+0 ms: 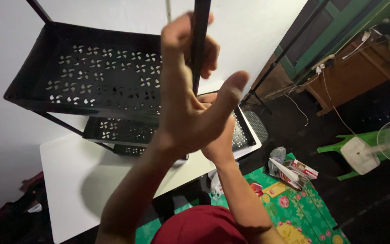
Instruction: The person assembles a stack of black perforated trays by inserting metal rods into the side holes to connect them. The person holds the stack, aligns the holes, and pushes the rods through to secure the trays together.
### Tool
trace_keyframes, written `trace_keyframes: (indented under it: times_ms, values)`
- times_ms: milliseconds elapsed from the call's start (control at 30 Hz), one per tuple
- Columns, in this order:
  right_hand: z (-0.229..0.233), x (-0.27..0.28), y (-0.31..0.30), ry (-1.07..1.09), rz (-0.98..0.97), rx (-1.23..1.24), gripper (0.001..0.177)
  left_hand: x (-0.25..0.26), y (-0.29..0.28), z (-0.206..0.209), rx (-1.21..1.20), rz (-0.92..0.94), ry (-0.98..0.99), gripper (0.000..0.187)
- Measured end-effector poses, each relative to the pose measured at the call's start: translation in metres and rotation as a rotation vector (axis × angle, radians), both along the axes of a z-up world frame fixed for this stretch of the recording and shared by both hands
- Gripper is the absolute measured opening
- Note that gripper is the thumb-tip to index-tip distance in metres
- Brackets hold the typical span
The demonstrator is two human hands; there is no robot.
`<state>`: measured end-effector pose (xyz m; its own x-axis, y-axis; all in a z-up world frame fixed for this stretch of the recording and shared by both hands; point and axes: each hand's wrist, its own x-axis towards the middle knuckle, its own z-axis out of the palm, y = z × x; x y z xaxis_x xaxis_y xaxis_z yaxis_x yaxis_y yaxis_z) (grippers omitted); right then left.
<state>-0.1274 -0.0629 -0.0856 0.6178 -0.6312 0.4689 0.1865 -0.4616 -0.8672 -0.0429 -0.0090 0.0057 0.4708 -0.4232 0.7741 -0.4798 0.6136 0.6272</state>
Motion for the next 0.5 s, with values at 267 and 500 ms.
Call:
trace_keyframes:
  times_ms: [267, 500]
  values:
    - [0.022, -0.008, 0.006, 0.015, 0.100, -0.090, 0.012, 0.031, 0.010, 0.028, 0.111, -0.453, 0.164, 0.028]
    - [0.023, -0.001, 0.017, -0.065, -0.101, -0.042, 0.014, 0.008, 0.010, 0.013, 0.042, -0.108, 0.044, 0.036]
